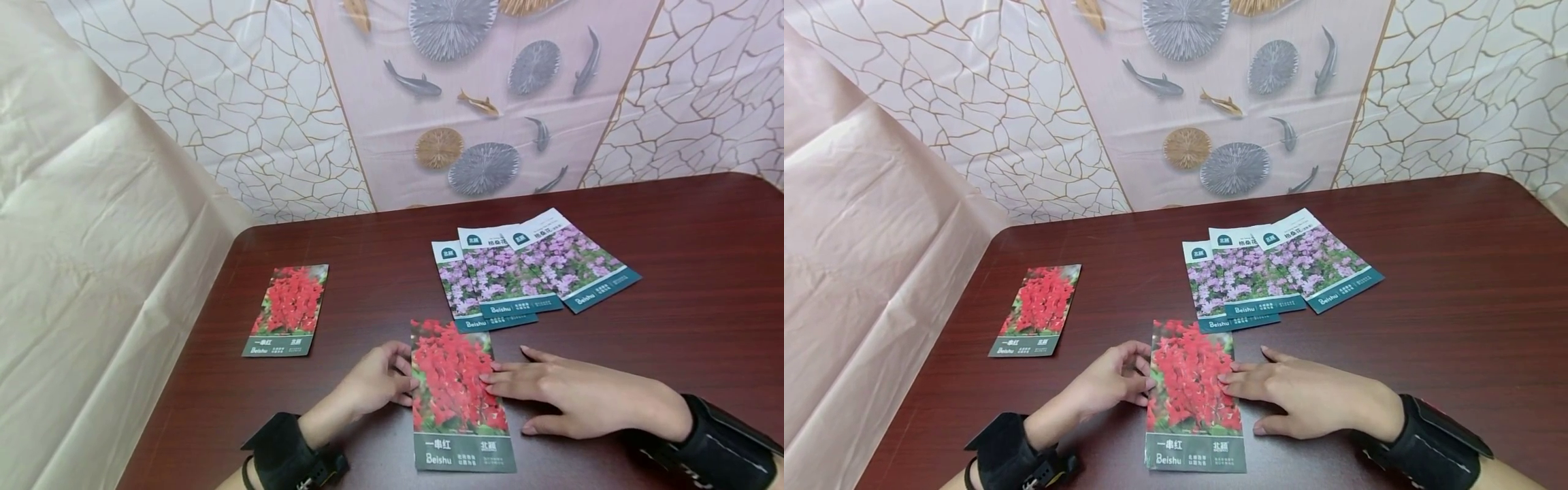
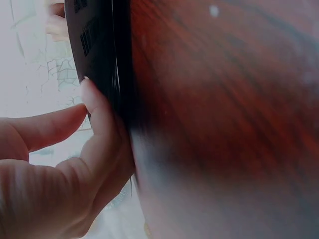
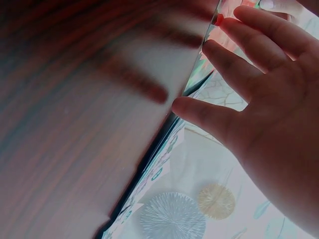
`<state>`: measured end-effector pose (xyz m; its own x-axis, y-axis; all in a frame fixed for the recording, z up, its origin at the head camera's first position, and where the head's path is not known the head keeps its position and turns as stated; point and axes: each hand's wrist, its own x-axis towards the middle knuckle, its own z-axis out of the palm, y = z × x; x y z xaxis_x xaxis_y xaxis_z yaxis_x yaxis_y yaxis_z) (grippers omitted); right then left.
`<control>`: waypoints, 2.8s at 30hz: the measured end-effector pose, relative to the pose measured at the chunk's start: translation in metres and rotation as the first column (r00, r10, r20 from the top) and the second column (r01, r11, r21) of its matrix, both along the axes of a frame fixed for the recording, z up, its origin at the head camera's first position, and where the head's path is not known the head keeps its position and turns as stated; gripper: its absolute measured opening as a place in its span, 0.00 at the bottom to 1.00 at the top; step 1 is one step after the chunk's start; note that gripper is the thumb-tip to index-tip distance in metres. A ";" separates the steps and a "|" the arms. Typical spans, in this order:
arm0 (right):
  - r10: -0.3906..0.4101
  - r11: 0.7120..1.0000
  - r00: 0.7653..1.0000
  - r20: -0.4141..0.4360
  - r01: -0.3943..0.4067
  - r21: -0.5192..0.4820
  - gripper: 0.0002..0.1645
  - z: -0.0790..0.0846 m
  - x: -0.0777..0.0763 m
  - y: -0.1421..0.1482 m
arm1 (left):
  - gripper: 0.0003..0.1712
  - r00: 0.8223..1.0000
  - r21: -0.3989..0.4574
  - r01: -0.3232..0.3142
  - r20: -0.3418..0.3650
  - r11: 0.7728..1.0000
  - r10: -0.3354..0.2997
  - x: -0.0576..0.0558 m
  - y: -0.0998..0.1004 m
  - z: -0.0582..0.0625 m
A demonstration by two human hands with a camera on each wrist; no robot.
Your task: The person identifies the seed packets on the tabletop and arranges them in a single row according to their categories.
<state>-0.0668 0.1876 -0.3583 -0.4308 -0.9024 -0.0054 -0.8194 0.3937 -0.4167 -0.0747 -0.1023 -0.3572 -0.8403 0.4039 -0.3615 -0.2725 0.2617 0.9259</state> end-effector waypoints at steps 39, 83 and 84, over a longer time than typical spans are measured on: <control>-0.255 0.960 0.948 -0.190 0.224 -0.171 0.23 0.012 -0.017 0.028 | 0.15 0.965 -0.251 -0.242 -0.163 0.937 0.205 -0.037 -0.062 0.028; -0.475 0.873 0.870 -0.133 0.448 -0.191 0.24 0.034 -0.047 0.045 | 0.26 0.951 -0.310 -0.294 -0.190 0.904 0.244 -0.072 -0.094 0.013; -0.476 0.873 0.869 -0.133 0.449 -0.189 0.24 0.034 -0.047 0.045 | 0.26 0.953 -0.325 -0.283 -0.204 0.903 0.225 -0.071 -0.093 0.013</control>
<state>-0.1140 0.2329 -0.3247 -0.7807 -0.5839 0.2226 -0.6217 0.6900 -0.3706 -0.1460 -0.1957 -0.3440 -0.9550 0.0427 -0.2937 -0.2309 0.5146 0.8258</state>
